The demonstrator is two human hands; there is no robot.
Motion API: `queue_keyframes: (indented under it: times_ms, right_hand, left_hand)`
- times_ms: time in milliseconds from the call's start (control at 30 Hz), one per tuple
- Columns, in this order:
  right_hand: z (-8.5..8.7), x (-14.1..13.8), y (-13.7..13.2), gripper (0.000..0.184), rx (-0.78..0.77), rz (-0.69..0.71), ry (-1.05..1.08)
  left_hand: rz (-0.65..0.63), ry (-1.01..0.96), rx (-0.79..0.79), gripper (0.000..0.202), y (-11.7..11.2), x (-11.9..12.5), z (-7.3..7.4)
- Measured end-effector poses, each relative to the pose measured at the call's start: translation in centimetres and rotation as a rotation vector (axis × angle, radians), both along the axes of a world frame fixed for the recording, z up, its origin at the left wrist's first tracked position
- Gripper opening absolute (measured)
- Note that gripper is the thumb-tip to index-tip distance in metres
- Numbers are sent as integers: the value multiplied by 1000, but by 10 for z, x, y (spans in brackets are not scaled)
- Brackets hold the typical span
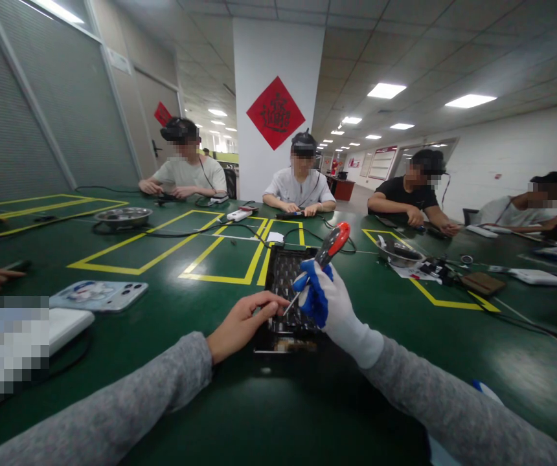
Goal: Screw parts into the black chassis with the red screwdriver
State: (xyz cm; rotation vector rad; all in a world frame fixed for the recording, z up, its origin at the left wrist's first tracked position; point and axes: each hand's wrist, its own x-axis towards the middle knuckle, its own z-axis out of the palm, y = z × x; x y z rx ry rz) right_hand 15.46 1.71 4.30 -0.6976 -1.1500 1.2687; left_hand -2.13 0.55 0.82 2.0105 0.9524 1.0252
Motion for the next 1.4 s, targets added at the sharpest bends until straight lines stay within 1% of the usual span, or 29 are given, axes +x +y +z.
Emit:
queue_keyframes:
  times_ms: [67, 133, 200, 267, 433, 600, 867, 967, 1200, 1300, 1400]
  right_hand:
    - [6, 7, 6, 36, 45, -116, 11]
    - [6, 15, 12, 37, 88, -223, -30]
    - [2, 22, 16, 38, 105, -304, -116]
    - [-4, 26, 18, 38, 98, -338, -208]
    - [-12, 26, 18, 38, 82, -287, -331]
    - [-14, 23, 18, 35, 90, -309, -438]
    - [-12, 24, 17, 36, 102, -314, -415]
    - [-9, 24, 17, 37, 71, -287, -355]
    - [-4, 17, 11, 40, -34, -200, -59]
    - [-6, 11, 8, 42, -51, -163, 4]
    - [-8, 9, 7, 41, -45, -153, 12]
  left_hand:
    - [101, -30, 35, 26, 2, -1, -2]
    - [191, -15, 90, 23, 5, -1, -4]
    - [250, 22, 122, 21, 7, -1, -7]
    - [282, 60, 116, 20, 9, -1, -10]
    - [283, 95, 48, 19, 12, -2, -15]
    - [279, 114, 45, 17, 12, -1, -15]
    - [272, 120, 63, 18, 11, -2, -14]
    - [284, 121, 77, 18, 11, -2, -14]
    - [351, 149, 189, 23, 20, 4, -12]
    - [334, 169, 193, 24, 23, 5, -11]
    - [304, 177, 201, 21, 22, 4, -11]
